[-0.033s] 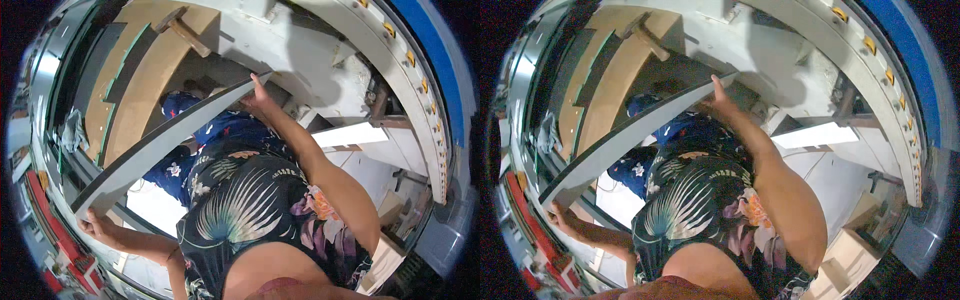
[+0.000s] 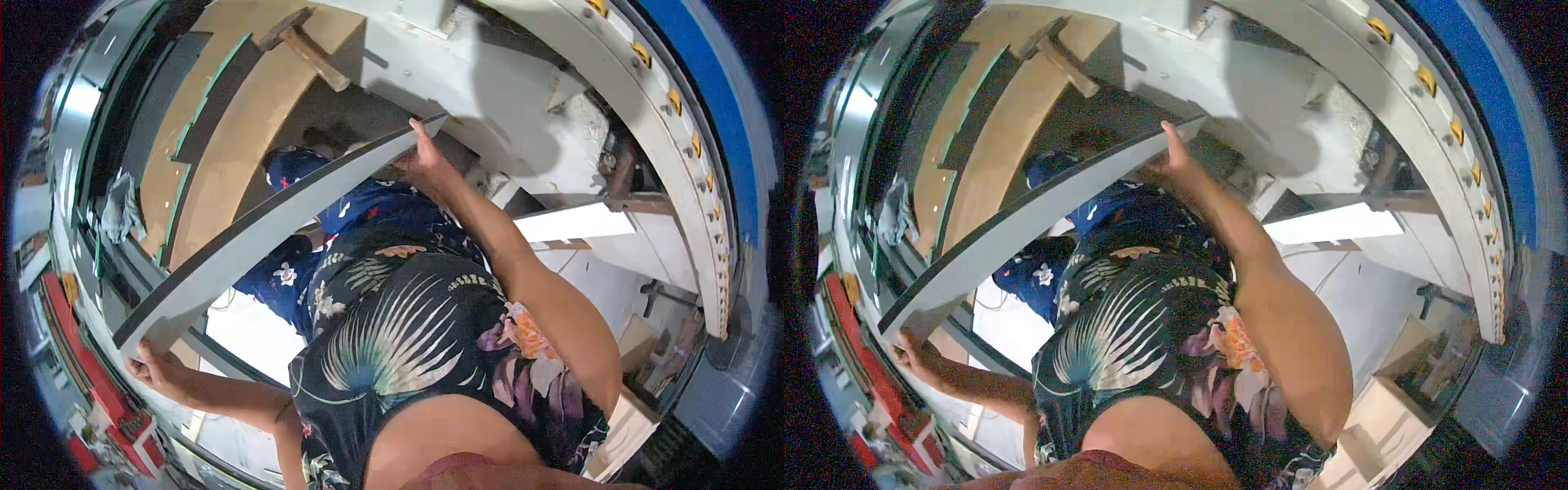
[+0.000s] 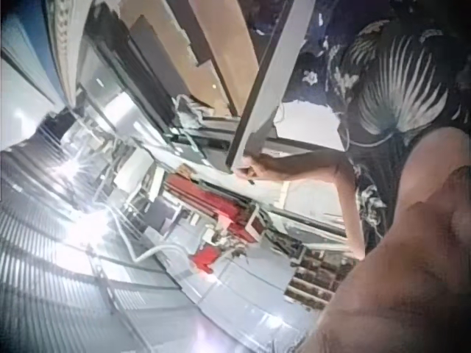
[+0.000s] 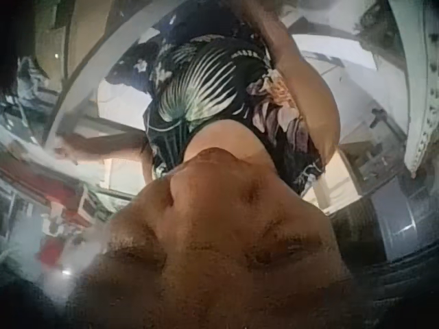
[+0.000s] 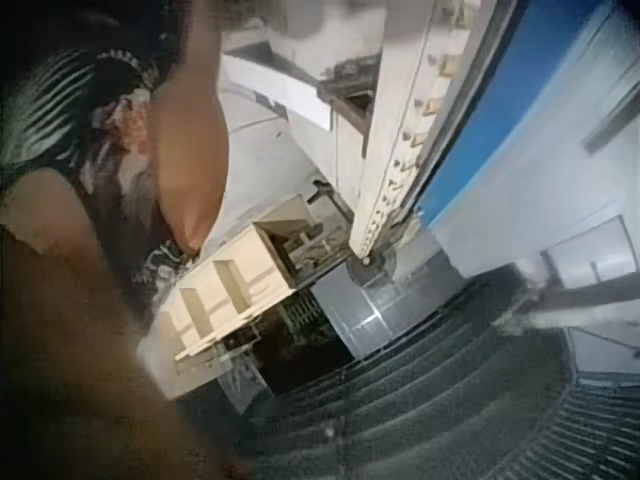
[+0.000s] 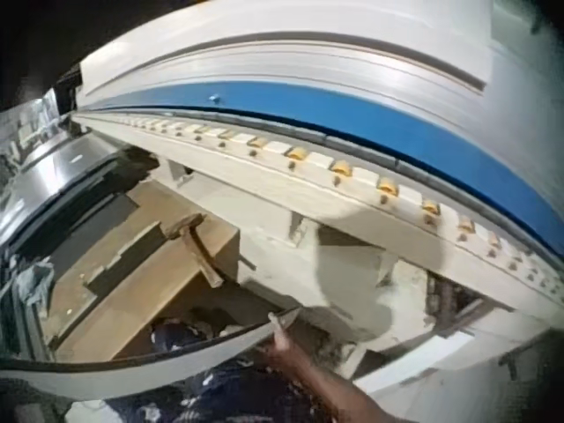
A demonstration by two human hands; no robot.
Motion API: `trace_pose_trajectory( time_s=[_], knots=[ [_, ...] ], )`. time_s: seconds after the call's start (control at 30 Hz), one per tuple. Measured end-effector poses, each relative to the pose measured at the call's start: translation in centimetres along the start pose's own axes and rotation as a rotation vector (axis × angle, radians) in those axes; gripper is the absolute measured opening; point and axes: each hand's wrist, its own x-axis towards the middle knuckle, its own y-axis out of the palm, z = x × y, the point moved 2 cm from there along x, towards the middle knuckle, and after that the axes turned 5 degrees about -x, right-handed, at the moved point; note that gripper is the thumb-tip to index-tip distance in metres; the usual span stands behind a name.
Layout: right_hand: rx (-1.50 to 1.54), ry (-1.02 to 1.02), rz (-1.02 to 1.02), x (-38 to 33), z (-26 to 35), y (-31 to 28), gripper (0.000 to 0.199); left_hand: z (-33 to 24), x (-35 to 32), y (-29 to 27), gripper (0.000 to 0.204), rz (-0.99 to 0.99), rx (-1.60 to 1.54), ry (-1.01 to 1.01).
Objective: Wiping down and cleaning long rectangular boards in a furniture manufacturing workshop.
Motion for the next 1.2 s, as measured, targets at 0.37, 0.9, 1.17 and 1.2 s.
trace_pose_trajectory(
  time_s=[0.37,0.9,1.17,1.2],
  knots=[
    [0.054,0.451,0.033,-12.2,11.2,21.1,0.071,5.5,-5.8,-22.6,0.044,-0.331,0.284,-0.065],
    [0.03,0.494,0.036,-14.8,13.0,22.9,0.039,9.3,-10.6,-22.9,0.056,-0.509,-0.053,-0.567],
    [-0.025,0.456,0.114,-15.6,13.6,24.2,0.043,10.1,-12.9,-24.4,0.06,-0.55,-0.073,-0.593],
    [-0.016,0.461,0.103,-15.6,13.6,24.5,0.046,10.1,-13.1,-24.6,0.061,-0.549,-0.093,-0.594]
  ],
)
